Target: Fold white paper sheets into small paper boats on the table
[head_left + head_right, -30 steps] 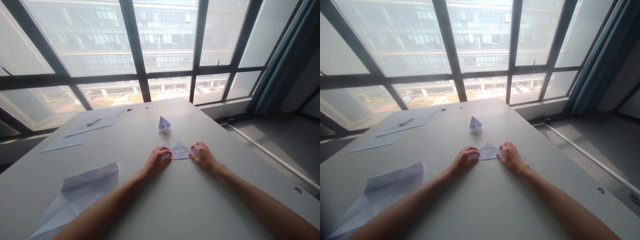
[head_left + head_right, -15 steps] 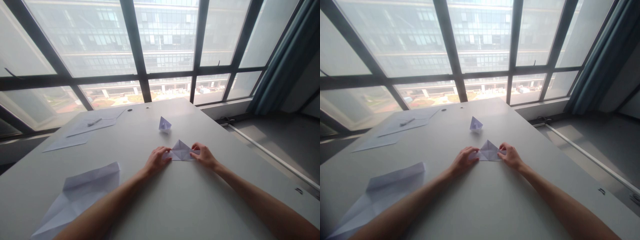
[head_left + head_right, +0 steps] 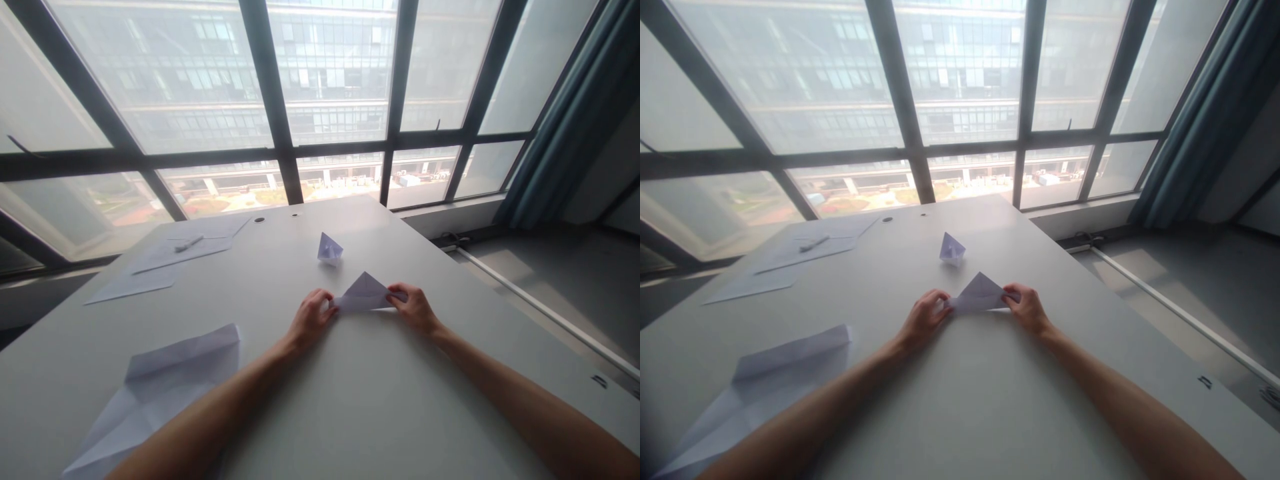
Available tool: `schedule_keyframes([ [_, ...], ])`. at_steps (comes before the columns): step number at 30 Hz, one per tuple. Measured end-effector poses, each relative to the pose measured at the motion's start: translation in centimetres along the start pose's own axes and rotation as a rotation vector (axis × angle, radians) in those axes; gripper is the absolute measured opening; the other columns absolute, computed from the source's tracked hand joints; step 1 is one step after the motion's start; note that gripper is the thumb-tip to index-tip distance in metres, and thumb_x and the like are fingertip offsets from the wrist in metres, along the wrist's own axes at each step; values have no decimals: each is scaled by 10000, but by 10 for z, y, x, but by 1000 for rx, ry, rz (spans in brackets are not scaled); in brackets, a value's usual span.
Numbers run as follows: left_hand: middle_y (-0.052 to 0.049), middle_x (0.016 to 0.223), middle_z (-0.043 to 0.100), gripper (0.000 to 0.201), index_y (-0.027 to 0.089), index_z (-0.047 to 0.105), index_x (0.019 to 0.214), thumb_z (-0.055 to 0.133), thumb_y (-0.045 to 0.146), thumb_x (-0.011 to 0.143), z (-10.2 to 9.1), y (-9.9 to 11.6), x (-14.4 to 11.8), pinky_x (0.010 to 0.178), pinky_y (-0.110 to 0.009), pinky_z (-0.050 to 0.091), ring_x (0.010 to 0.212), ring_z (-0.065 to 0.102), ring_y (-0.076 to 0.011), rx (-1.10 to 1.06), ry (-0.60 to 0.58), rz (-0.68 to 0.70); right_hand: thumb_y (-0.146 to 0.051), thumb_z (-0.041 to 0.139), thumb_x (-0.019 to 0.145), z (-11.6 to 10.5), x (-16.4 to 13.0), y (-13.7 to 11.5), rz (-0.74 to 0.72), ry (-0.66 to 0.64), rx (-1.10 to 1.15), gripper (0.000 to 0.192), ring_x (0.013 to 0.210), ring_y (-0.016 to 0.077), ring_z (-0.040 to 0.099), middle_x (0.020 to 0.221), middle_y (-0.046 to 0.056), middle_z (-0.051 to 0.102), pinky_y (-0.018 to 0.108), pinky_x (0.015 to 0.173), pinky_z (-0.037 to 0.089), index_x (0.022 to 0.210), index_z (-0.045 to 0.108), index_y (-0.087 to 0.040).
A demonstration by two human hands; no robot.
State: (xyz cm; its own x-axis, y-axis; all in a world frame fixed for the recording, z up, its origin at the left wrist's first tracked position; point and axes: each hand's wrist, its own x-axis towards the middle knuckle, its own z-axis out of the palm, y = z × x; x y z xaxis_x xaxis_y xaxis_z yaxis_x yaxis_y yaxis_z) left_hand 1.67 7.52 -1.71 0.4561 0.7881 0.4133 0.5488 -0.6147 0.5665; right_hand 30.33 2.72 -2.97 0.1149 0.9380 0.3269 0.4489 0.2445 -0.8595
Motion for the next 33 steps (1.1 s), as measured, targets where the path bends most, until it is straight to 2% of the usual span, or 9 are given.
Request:
schedule_keyframes([
  [2,-38,945,654,21,207,628,867,632,228,867,-1,1,0,839,-320,480,896,617,-209,-27,2,21,-302,651,798,0,0,-1,-5,2,-12,192,889,248,705,936,78,752,375,854,544,934,705,-178],
  [7,-37,946,603,34,201,621,815,642,192,840,-3,4,-2,808,-294,478,865,599,-191,-40,29,53,-317,646,807,2,-1,-2,-7,-4,-13,205,902,252,702,952,81,752,389,863,547,949,703,-180],
  [14,-23,900,617,91,206,586,809,601,117,818,-2,2,-2,823,-296,466,883,600,-198,-28,-33,83,-300,640,820,3,-2,3,-26,-4,-38,199,905,248,700,959,76,752,376,862,537,967,714,-187],
  [22,-2,825,627,75,206,560,913,533,160,860,1,1,-4,757,-298,465,794,603,-190,-18,-95,9,-304,626,830,3,-3,1,-23,-17,-49,204,899,245,693,952,78,750,369,846,530,970,706,-180],
  [26,-10,844,634,84,202,576,923,527,156,872,1,2,-4,762,-294,470,809,608,-184,-38,-109,24,-307,627,826,4,-3,1,-29,-4,-60,204,906,248,687,953,79,749,378,848,526,969,703,-183],
  [30,-23,897,651,100,206,611,960,524,194,912,0,2,-3,784,-299,493,841,615,-178,-88,-71,44,-311,623,832,4,-3,1,-43,0,-77,201,904,251,686,953,79,748,381,843,527,968,704,-187],
  [33,-48,989,644,196,212,628,1081,567,223,895,0,1,-2,803,-321,531,875,621,-182,-167,-14,29,-310,622,839,4,-3,3,-54,-4,-81,199,909,252,688,959,78,748,380,849,529,973,706,-189],
])
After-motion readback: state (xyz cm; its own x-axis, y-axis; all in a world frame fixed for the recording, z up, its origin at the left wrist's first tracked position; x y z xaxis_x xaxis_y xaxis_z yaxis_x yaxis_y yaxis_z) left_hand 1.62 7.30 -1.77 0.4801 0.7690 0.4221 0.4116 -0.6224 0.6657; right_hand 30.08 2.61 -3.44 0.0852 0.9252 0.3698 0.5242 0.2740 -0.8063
